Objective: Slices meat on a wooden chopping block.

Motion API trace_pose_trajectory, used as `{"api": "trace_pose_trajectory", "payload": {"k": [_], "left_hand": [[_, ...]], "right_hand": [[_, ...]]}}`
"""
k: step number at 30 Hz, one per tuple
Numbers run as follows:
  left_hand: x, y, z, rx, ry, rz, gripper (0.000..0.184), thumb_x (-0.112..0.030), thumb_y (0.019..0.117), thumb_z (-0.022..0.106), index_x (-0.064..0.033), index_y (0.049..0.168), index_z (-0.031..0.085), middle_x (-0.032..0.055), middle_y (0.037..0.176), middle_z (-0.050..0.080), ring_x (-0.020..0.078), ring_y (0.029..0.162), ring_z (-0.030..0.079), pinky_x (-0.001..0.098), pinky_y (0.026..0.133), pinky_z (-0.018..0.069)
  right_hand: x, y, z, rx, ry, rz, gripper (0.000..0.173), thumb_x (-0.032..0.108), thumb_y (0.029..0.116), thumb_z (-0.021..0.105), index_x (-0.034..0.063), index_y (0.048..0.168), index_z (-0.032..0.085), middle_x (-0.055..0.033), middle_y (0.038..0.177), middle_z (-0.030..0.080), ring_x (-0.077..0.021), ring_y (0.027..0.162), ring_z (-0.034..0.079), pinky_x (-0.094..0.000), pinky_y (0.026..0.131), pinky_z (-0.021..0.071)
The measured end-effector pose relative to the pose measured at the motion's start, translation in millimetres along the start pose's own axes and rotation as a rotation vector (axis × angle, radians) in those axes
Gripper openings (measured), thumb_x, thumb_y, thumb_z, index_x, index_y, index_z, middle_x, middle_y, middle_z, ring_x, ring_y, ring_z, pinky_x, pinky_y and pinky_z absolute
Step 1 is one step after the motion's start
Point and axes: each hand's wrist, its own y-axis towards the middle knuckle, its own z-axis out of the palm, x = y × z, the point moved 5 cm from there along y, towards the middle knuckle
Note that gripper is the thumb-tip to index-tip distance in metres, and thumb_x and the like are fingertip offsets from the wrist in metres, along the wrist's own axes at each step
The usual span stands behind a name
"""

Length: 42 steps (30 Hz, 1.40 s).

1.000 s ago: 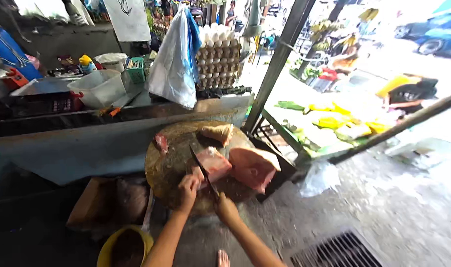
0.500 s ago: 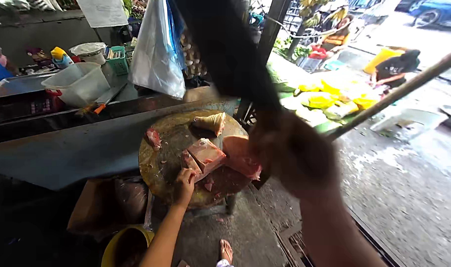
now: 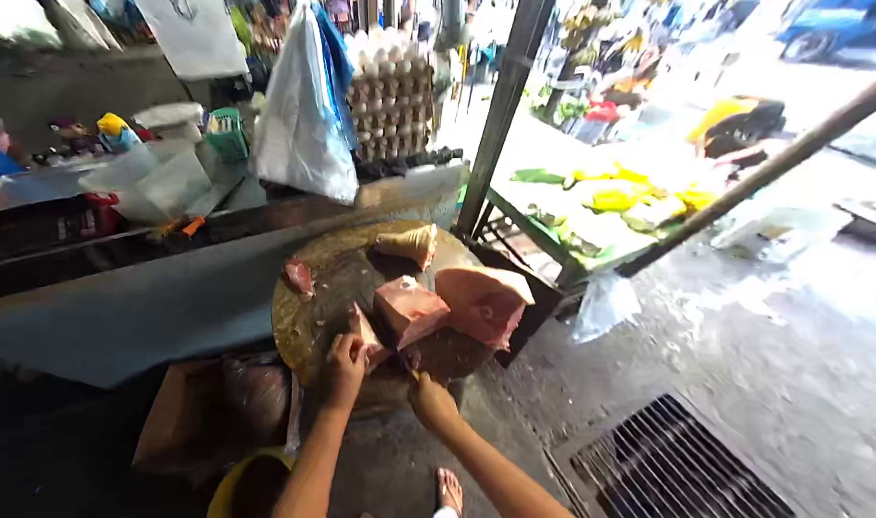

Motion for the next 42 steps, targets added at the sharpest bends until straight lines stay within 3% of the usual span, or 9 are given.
{"api": "trace_pose_trajectory", "payload": {"k": [8, 13, 16, 18, 20, 22, 24, 33, 42], "left_hand": [[22, -1, 4, 0.005, -0.176, -0.206, 0.029, -0.012, 0.0909, 0.075, 0.0053, 0.114, 0.070, 0.0234, 0.119, 0.067, 0.0311, 0.112, 0.066, 0.0437, 0.101, 0.0527], [24, 5, 22, -0.035, -0.327, -0.525, 0.037, -0.020, 0.0915, 0.077, 0.0063, 0.112, 0.063, 0.0246, 0.111, 0.058, 0.0283, 0.092, 0.062, 0.0410, 0.081, 0.0550], [24, 8, 23, -0.004, -0.335, -0.564, 0.036, -0.016, 0.0896, 0.079, 0.0065, 0.113, 0.062, 0.0246, 0.108, 0.059, 0.0301, 0.092, 0.060, 0.0434, 0.082, 0.0525], [24, 8, 23, -0.008, -0.322, -0.541, 0.036, -0.017, 0.0890, 0.079, 0.0063, 0.112, 0.062, 0.0230, 0.105, 0.059, 0.0294, 0.092, 0.060, 0.0430, 0.082, 0.0523], [24, 5, 24, -0.022, -0.296, -0.528, 0.040, -0.018, 0.0888, 0.079, 0.0071, 0.114, 0.062, 0.0245, 0.107, 0.060, 0.0317, 0.096, 0.060, 0.0452, 0.086, 0.0508], [26, -1, 30, -0.034, -0.313, -0.551, 0.054, -0.019, 0.0884, 0.080, 0.0090, 0.127, 0.055, 0.0273, 0.117, 0.061, 0.0342, 0.106, 0.061, 0.0468, 0.094, 0.0509], [27, -10, 39, -0.095, -0.414, -0.609, 0.071, -0.015, 0.0872, 0.081, 0.0121, 0.139, 0.041, 0.0322, 0.130, 0.056, 0.0361, 0.118, 0.059, 0.0450, 0.102, 0.0497], [51, -17, 83, -0.295, -0.734, -1.039, 0.063, -0.016, 0.0990, 0.068, 0.0079, 0.149, 0.038, 0.0321, 0.142, 0.050, 0.0402, 0.128, 0.053, 0.0536, 0.105, 0.0459], [94, 1, 46, -0.421, -0.933, -1.288, 0.055, -0.030, 0.0991, 0.058, -0.0079, 0.147, 0.043, 0.0267, 0.138, 0.051, 0.0413, 0.110, 0.057, 0.0574, 0.082, 0.0520]], "right_hand": [[2, -17, -58, -0.081, 0.317, -0.261, 0.040, 0.035, 0.1029, 0.059, 0.0026, 0.126, 0.062, -0.0199, 0.098, 0.069, -0.0345, 0.089, 0.070, -0.0565, 0.084, 0.0549], [88, -110, -168, -0.719, 0.413, -0.927, 0.033, 0.025, 0.1003, 0.060, -0.0049, 0.116, 0.063, -0.0094, 0.072, 0.065, -0.0193, 0.061, 0.063, -0.0394, 0.059, 0.0553], [123, -123, -189, -0.936, 0.557, -1.166, 0.032, 0.021, 0.0999, 0.059, -0.0033, 0.120, 0.055, -0.0035, 0.071, 0.062, -0.0085, 0.056, 0.059, -0.0276, 0.053, 0.0537], [115, -102, -167, -0.931, 0.568, -1.072, 0.030, 0.022, 0.1002, 0.060, -0.0030, 0.117, 0.056, -0.0047, 0.070, 0.062, -0.0119, 0.056, 0.060, -0.0321, 0.054, 0.0546], [74, -58, -109, -0.702, 0.364, -0.690, 0.036, 0.025, 0.1007, 0.060, -0.0067, 0.117, 0.060, -0.0154, 0.075, 0.067, -0.0283, 0.065, 0.067, -0.0468, 0.064, 0.0572], [20, -12, -40, -0.234, 0.114, -0.237, 0.049, 0.034, 0.1063, 0.053, -0.0016, 0.140, 0.050, -0.0267, 0.106, 0.071, -0.0440, 0.101, 0.071, -0.0607, 0.090, 0.0547], [-5, 7, -5, -0.004, 0.019, -0.016, 0.050, 0.036, 0.1074, 0.050, 0.0002, 0.142, 0.047, -0.0268, 0.122, 0.067, -0.0439, 0.116, 0.066, -0.0614, 0.097, 0.0516], [-21, 16, -8, 0.103, 0.060, -0.042, 0.048, 0.039, 0.1080, 0.049, 0.0014, 0.137, 0.051, -0.0237, 0.118, 0.069, -0.0392, 0.113, 0.068, -0.0575, 0.096, 0.0529], [-77, 15, -7, 0.145, 0.283, -0.208, 0.047, 0.040, 0.1035, 0.059, 0.0028, 0.131, 0.059, -0.0211, 0.097, 0.070, -0.0351, 0.087, 0.070, -0.0557, 0.084, 0.0552]]}}
